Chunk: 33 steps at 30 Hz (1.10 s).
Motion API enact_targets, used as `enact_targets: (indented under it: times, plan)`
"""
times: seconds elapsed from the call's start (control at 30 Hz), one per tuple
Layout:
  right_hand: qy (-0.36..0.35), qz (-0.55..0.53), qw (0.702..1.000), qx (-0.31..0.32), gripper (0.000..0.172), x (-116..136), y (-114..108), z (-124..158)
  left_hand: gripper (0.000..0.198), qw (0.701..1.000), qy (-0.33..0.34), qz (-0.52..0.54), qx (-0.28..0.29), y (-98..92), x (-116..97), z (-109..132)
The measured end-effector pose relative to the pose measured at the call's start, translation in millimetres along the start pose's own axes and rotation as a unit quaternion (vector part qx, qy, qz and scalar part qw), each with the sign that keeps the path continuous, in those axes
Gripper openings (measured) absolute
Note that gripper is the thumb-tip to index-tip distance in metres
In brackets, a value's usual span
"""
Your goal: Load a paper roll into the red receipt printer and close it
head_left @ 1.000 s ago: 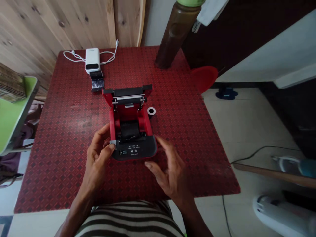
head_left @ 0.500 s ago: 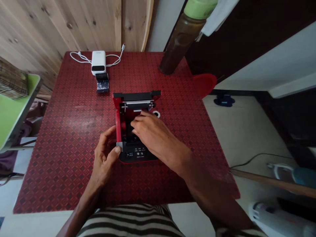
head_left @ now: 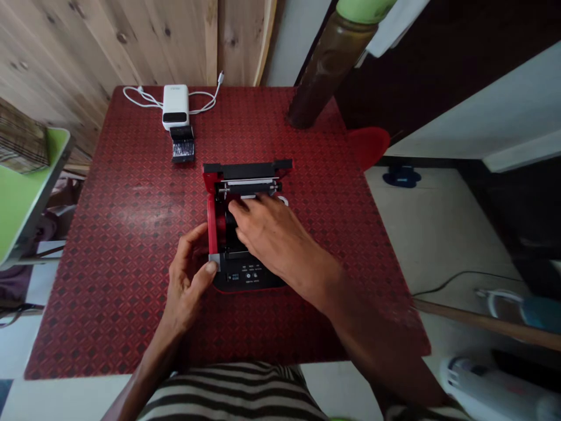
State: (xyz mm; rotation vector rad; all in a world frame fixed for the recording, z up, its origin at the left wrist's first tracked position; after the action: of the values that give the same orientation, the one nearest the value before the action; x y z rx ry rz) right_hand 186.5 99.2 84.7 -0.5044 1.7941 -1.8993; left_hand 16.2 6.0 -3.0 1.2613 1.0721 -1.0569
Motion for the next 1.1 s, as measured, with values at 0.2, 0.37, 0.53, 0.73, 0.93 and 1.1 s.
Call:
enact_targets:
  times: [0.2,0.37,0.53,0.73,0.93,1.1]
  plan:
    - [0.016,0.018,1.0,0.006,0.033,8,-9,10,0.057,1.0,0.002,0.002,0.0,0.1,1,0]
    - [0.014,-0.004,0.993,-0.118,0.028,4,-18,31,0.058,1.0,0.002,-0.009,-0.008,-0.6,0,1]
    - [0.091,-0.218,0.934,-0.268,0.038,-34,-15,84,0.058,1.0,0.002,-0.015,-0.008,-1.0,0,0]
    - [0.298,-0.454,0.794,-0.275,0.035,-55,60,142,0.056,0.999,0.018,-0.023,-0.012,-2.7,5,0]
    - [0.325,-0.533,0.754,-0.204,0.027,-34,116,142,0.056,0.998,0.029,-0.037,-0.028,-2.2,8,-1]
    - [0.298,-0.493,0.796,-0.184,0.026,-26,115,140,0.058,0.998,0.028,-0.048,-0.031,-4.1,10,-2]
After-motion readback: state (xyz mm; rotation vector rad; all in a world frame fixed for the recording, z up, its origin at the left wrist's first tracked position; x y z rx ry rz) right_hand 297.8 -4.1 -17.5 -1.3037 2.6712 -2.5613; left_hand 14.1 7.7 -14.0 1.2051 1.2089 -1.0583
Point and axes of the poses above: each hand's wrist, its own z-axis away from the middle knuckle, its own y-axis out of the palm, x = y × z, the point moved 1 cm from there along -z, towards the middle knuckle, and after that the axes turned 6 degrees about z, right-handed, at the moved point
